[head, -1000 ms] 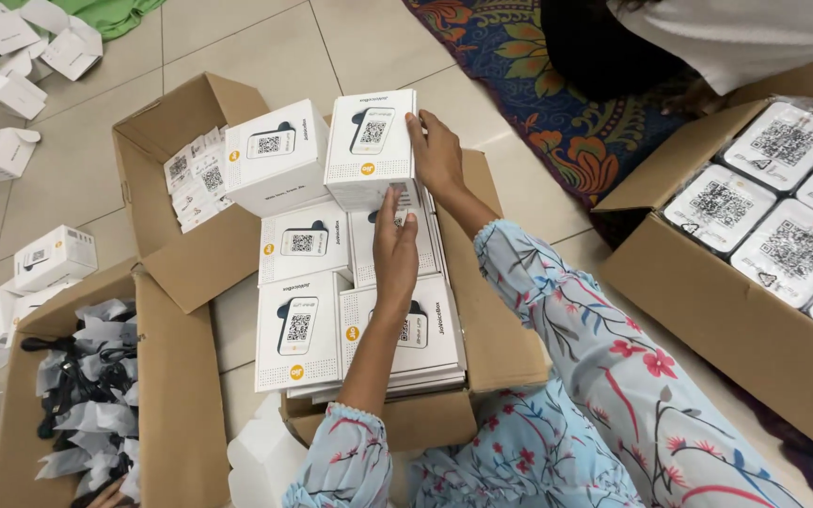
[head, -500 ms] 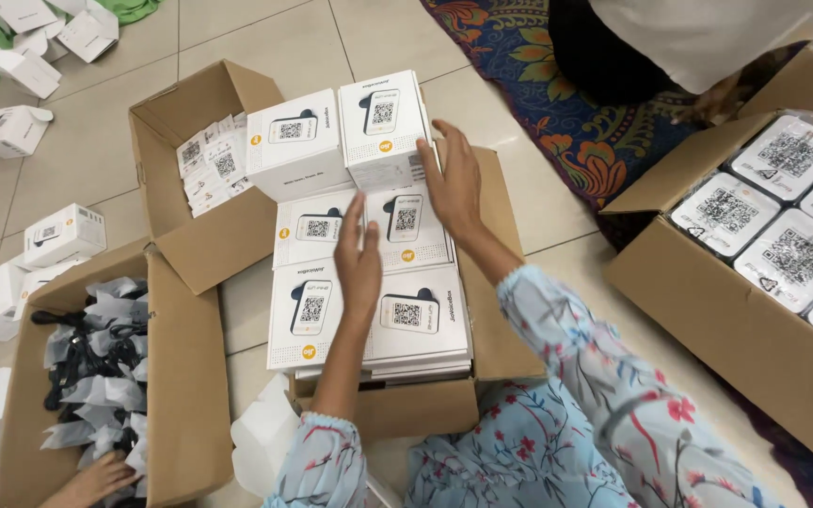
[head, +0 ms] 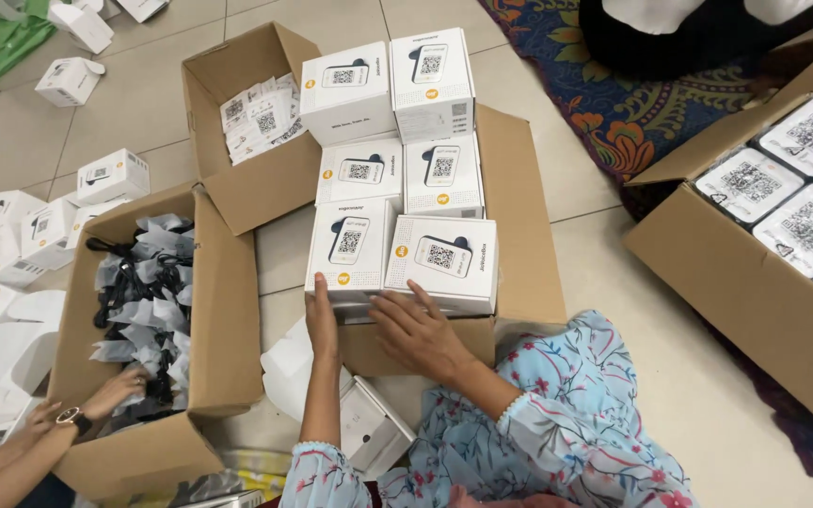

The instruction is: The person is packing small product boxes into larger cardboard shipping containers in a warehouse environment.

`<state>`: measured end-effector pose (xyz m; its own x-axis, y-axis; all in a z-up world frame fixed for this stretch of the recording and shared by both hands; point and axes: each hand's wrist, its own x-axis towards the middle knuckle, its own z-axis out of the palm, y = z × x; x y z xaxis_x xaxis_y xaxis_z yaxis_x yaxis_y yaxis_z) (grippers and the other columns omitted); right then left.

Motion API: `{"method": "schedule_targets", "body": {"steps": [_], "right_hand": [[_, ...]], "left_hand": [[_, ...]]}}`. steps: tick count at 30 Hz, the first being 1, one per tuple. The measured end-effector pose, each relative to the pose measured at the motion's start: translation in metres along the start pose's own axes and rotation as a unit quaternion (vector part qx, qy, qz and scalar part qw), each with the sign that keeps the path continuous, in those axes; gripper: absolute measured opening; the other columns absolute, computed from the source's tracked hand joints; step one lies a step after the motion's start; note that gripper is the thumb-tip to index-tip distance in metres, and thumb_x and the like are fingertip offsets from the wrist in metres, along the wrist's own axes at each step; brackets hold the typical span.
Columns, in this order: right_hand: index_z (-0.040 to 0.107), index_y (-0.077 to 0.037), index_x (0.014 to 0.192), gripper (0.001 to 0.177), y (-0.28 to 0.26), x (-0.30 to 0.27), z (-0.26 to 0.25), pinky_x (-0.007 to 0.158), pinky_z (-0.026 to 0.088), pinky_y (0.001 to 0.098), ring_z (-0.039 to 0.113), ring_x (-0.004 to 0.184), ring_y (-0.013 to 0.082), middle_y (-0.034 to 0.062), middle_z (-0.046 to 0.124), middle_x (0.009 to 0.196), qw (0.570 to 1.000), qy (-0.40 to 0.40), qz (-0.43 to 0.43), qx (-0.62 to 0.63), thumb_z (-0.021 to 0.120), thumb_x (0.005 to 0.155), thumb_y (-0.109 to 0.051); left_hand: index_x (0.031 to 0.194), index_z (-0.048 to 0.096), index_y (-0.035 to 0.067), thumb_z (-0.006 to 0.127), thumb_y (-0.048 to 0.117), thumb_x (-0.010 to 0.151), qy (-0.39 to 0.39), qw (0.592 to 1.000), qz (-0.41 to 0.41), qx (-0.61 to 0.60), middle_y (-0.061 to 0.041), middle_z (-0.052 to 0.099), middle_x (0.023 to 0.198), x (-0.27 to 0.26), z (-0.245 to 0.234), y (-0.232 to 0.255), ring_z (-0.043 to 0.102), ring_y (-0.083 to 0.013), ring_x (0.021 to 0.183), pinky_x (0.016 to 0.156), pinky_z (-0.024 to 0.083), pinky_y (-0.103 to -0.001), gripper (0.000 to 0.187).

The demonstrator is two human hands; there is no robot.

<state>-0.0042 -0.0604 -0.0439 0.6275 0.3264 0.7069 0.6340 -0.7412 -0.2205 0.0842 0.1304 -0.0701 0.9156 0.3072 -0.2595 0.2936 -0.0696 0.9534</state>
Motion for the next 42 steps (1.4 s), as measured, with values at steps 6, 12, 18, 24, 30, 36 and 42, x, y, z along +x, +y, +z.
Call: {"method": "schedule_targets", "body": {"steps": [6,12,18,24,30,36,42], "right_hand": [[0.056,-0.003,0.148,0.059,0.037,-0.027,0.017,0.123,0.034,0.0415,0.051,0.142,0.0208,0.0096,0.051,0.155,0.996,0.011,0.026,-0.087,0.071,0.098,-0.032],[0.057,-0.01,0.142,0.053,0.044,-0.012,-0.006,0.12,0.037,0.0421,0.052,0.141,0.0201,0.0046,0.055,0.147,0.999,-0.005,0.035,0.017,0.071,0.094,-0.03],[0.053,-0.008,0.149,0.058,0.032,-0.014,0.009,0.121,0.028,0.0398,0.048,0.144,0.0165,0.0051,0.051,0.155,0.998,-0.039,0.018,-0.055,0.066,0.098,-0.032],[0.05,-0.015,0.155,0.056,0.037,-0.026,0.031,0.126,0.015,0.0408,0.037,0.151,0.0117,-0.0012,0.045,0.162,0.975,-0.021,-0.011,-0.223,0.056,0.105,-0.038],[0.053,-0.027,0.154,0.053,0.054,-0.026,0.031,0.127,0.014,0.0427,0.037,0.15,0.0141,-0.0032,0.045,0.162,0.963,0.014,-0.038,-0.266,0.059,0.106,-0.046],[0.059,-0.034,0.148,0.048,0.11,-0.036,0.012,0.125,0.021,0.0444,0.04,0.148,0.0162,-0.0026,0.047,0.16,0.966,0.02,-0.029,-0.255,0.066,0.102,-0.048],[0.065,-0.038,0.14,0.043,0.179,-0.026,-0.006,0.123,0.027,0.0429,0.044,0.144,0.0158,-0.0036,0.05,0.157,0.969,0.055,-0.03,-0.237,0.073,0.099,-0.046]], "left_hand": [[0.155,0.036,0.01,0.044,0.065,0.095,-0.069,0.997,-0.005,0.04,-0.015,0.045,0.157,0.001,-0.009,0.005,0.04,-0.029,0.147,0.119,0.029,-0.039,0.082],[0.157,0.032,0.012,0.041,0.066,0.096,-0.087,0.994,-0.002,0.062,-0.017,0.047,0.156,0.003,-0.008,0.004,0.043,-0.0308,0.146,0.118,0.032,-0.04,0.083],[0.158,0.037,0.015,0.034,0.074,0.093,-0.038,0.99,-0.009,0.133,-0.016,0.045,0.158,-0.001,-0.004,0.004,0.041,-0.0333,0.146,0.119,0.031,-0.043,0.088],[0.162,0.027,0.014,0.03,0.083,0.088,-0.112,0.988,-0.091,-0.055,-0.013,0.034,0.165,0.012,-0.011,-0.009,0.033,-0.031,0.152,0.121,0.029,-0.046,0.101],[0.161,0.029,0.013,0.037,0.079,0.087,-0.094,0.99,-0.094,-0.039,-0.012,0.032,0.166,0.008,0.007,-0.004,0.028,-0.0284,0.152,0.121,0.022,-0.045,0.1],[0.154,0.043,0.006,0.047,0.073,0.089,-0.102,0.992,-0.058,-0.053,-0.014,0.045,0.159,0.0,0.058,-0.007,0.041,-0.0287,0.146,0.119,0.03,-0.041,0.093],[0.154,0.037,0.004,0.046,0.073,0.088,-0.114,0.994,0.0,-0.005,-0.018,0.045,0.154,0.026,0.126,-0.003,0.042,-0.0315,0.143,0.116,0.032,-0.042,0.097]]}}
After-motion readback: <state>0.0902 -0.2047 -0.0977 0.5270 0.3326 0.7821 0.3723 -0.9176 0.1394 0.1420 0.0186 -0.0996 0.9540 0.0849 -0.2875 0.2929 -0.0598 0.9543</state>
